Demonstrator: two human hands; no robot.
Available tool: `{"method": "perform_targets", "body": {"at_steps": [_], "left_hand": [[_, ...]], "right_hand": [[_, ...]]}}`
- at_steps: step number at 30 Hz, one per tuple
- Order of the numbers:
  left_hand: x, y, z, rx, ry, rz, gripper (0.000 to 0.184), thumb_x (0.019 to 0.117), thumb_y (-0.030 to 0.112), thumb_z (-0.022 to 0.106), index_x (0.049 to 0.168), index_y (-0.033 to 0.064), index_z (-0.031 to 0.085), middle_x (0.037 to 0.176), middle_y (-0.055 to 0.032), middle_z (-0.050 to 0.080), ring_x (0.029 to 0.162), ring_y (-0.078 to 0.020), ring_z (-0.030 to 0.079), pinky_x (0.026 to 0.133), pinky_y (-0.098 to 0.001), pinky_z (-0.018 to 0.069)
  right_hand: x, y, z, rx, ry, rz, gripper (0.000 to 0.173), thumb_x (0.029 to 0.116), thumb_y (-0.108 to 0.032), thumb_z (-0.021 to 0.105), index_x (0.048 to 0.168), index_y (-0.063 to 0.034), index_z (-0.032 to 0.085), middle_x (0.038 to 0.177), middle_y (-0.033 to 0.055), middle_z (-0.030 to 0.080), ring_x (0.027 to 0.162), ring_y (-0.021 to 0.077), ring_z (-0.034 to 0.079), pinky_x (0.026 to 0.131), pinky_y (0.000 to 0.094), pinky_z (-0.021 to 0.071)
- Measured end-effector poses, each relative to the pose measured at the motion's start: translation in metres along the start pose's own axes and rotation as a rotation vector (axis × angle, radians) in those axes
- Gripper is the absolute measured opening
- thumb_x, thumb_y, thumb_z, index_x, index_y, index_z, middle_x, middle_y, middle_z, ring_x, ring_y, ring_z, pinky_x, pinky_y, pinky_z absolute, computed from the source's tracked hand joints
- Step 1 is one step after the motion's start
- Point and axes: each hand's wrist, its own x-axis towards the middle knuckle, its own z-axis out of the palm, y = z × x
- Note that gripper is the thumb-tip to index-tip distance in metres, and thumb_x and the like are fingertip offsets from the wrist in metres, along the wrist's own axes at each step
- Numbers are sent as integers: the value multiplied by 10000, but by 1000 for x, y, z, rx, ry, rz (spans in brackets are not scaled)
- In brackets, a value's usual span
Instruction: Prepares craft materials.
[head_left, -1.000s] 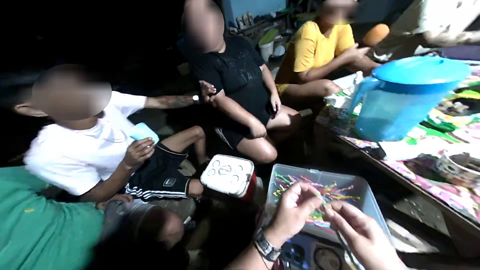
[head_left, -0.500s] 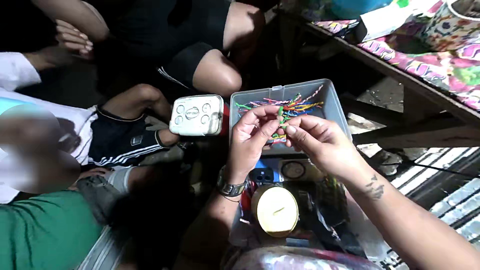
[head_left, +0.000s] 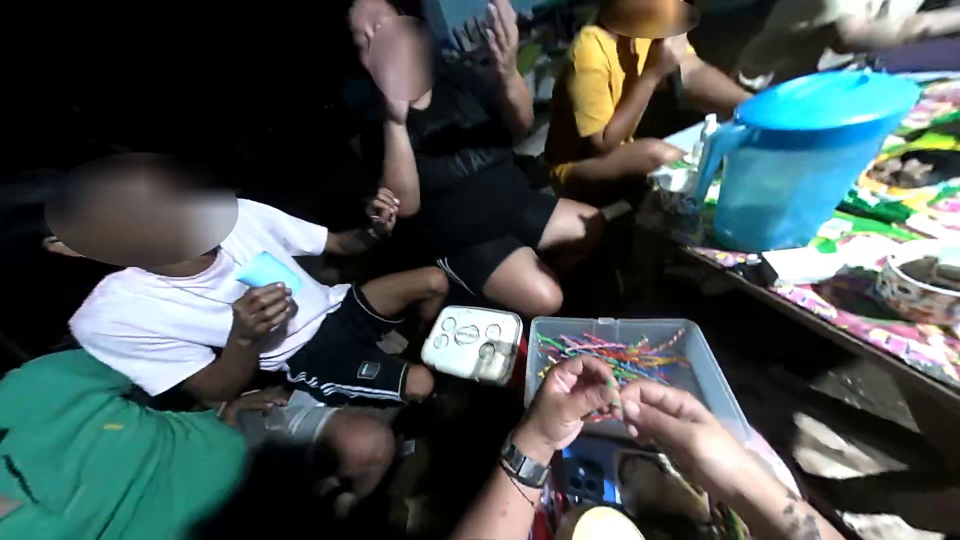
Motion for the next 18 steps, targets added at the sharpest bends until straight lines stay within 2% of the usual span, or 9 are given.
{"method": "perform_targets", "body": {"at_steps": [3,6,11,15,18], "left_hand": [[-5,4,-4,-43,23,-6,112,892,146,753,959,219,701,917,74,711,777,-29,671,681,-200,565],[-10,9,-5,-15,-10,-23,156,905,75,669,1011,189,677,924,86,700,750,-4,643,649,-185,542],[-16,6,-14,-89,-123,-39,106,882,149,729,960,219,708,918,92,696,774,-14,651,670,-191,547],[-14,3,-18,-149,-153,-39,129,867,191,782,949,241,696,920,83,700,790,-22,664,673,-188,553],[-12,0,-19,-175,-188,-27,116,869,187,775,948,243,712,913,86,700,809,-21,661,692,-188,547]], "right_hand": [[2,4,5,31,-29,-5,163,1001,-184,590,959,-214,745,873,-102,727,727,-16,643,684,171,548],[4,6,5,62,-105,44,165,995,-193,598,942,-221,752,867,-95,730,725,-17,642,680,168,544],[5,8,2,200,-237,158,148,985,-303,641,940,-238,766,837,-87,724,686,-14,632,650,166,536],[7,12,1,231,-270,109,133,978,-318,675,972,-238,781,857,-83,733,712,-16,641,674,167,541],[6,11,0,184,-262,72,124,985,-293,670,994,-244,784,890,-88,740,763,-16,655,713,170,548]]}}
